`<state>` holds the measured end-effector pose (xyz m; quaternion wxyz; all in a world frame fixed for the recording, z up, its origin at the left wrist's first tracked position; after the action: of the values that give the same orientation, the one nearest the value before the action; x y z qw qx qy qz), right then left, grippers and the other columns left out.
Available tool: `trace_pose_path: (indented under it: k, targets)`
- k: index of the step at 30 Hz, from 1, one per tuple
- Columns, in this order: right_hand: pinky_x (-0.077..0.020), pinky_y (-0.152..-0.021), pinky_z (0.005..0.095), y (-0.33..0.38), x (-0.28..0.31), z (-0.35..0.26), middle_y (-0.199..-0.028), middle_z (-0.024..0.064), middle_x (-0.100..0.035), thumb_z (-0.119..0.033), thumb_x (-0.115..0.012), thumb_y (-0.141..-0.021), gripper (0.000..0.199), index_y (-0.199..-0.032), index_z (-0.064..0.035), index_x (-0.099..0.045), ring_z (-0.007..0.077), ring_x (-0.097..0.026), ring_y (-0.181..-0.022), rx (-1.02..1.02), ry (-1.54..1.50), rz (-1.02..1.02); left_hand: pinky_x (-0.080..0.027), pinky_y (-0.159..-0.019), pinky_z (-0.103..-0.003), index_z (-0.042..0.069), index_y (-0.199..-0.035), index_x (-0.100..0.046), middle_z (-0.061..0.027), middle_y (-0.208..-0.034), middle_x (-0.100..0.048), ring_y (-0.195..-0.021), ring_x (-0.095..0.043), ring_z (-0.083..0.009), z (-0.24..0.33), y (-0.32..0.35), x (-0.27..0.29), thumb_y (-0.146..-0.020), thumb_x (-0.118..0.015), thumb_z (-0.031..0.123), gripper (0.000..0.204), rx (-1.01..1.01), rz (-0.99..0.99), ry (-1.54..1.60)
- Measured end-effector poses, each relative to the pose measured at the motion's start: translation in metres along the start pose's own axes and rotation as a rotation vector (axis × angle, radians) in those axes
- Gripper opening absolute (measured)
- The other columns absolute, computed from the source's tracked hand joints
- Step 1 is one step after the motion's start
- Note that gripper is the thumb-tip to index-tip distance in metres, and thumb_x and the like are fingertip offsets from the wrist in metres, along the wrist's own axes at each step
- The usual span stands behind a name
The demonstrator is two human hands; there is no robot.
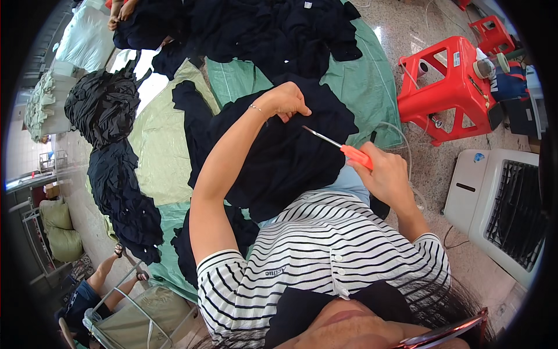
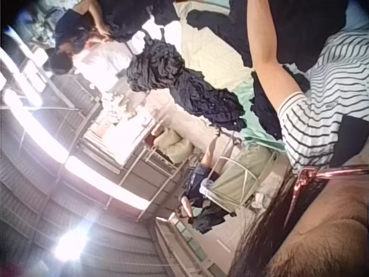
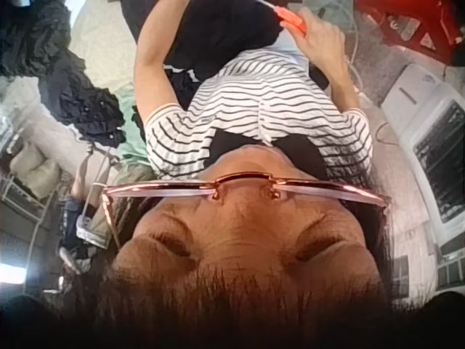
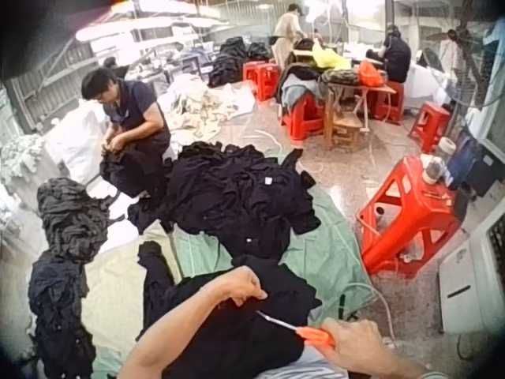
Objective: Trimming loose threads and inspecting black garments in a textile factory setting.
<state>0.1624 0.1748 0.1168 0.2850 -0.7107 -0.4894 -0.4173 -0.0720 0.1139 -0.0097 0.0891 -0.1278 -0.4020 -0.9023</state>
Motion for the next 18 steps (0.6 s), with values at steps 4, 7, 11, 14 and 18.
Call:
trace_pose_path:
  k: [4,7,11,14,18]
  targets:
    - [-0.0466,-0.049,0.0455,-0.001,-0.008,-0.003,-0.068,0.0141,-0.064,-0.038,-0.068,-0.088,0.036,-0.089,-0.0055,-0.054,0.0374,-0.063,-0.057,0.013,0.032,-0.048,-0.046,-0.054,-0.034,0.000,-0.058,-0.058,-0.0074,-0.058,-0.055,-0.057,-0.056,-0.0179,-0.014,-0.010,0.001,-0.077,-0.079,0.020,0.034,-0.068,0.088,-0.194]
    - [-0.0470,-0.051,0.0466,-0.002,-0.008,0.006,-0.070,0.0145,-0.065,-0.038,-0.069,-0.088,0.036,-0.088,-0.0059,-0.053,0.0381,-0.063,-0.059,-0.030,0.040,-0.028,-0.048,-0.063,-0.033,-0.002,-0.065,-0.062,-0.0080,-0.065,-0.062,-0.064,-0.059,-0.0174,-0.022,-0.008,-0.004,-0.079,-0.077,0.018,0.029,-0.085,0.117,-0.178]
    - [-0.0475,-0.054,0.0491,-0.001,0.004,0.024,-0.075,0.0155,-0.066,-0.037,-0.069,-0.088,0.034,-0.088,-0.0068,-0.054,0.0395,-0.064,-0.065,-0.161,0.041,0.048,-0.050,-0.070,-0.025,-0.001,-0.093,-0.070,-0.0017,-0.083,-0.068,-0.074,-0.061,-0.0091,-0.034,0.003,-0.011,-0.084,-0.072,0.008,0.012,-0.143,0.159,0.327]
    - [-0.0475,-0.054,0.0495,-0.001,-0.002,0.032,-0.073,0.0163,-0.066,-0.037,-0.068,-0.088,0.033,-0.089,-0.0069,-0.054,0.0396,-0.065,-0.064,-0.160,0.070,0.041,-0.052,-0.074,-0.022,-0.001,-0.098,-0.068,-0.0019,-0.087,-0.069,-0.077,-0.064,-0.0086,-0.039,0.004,-0.027,-0.085,-0.071,0.004,0.015,-0.180,0.144,0.559]
    - [-0.0475,-0.055,0.0501,-0.006,-0.013,0.034,-0.071,0.0176,-0.065,-0.038,-0.067,-0.089,0.033,-0.091,-0.0071,-0.055,0.0409,-0.065,-0.064,-0.168,0.073,-0.034,-0.050,-0.073,-0.021,0.000,-0.101,-0.067,0.0003,-0.087,-0.068,-0.078,-0.062,-0.0069,-0.046,0.002,-0.036,-0.087,-0.068,0.003,0.014,-0.226,0.181,0.649]
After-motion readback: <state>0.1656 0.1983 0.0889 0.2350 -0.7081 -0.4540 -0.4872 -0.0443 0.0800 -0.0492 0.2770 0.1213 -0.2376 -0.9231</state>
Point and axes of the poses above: each hand's wrist, its own y-axis away from the middle knuckle, its own x-axis out of the back of the hand, z = x × y, the point moved 8 cm from there along -y, towards the middle knuckle
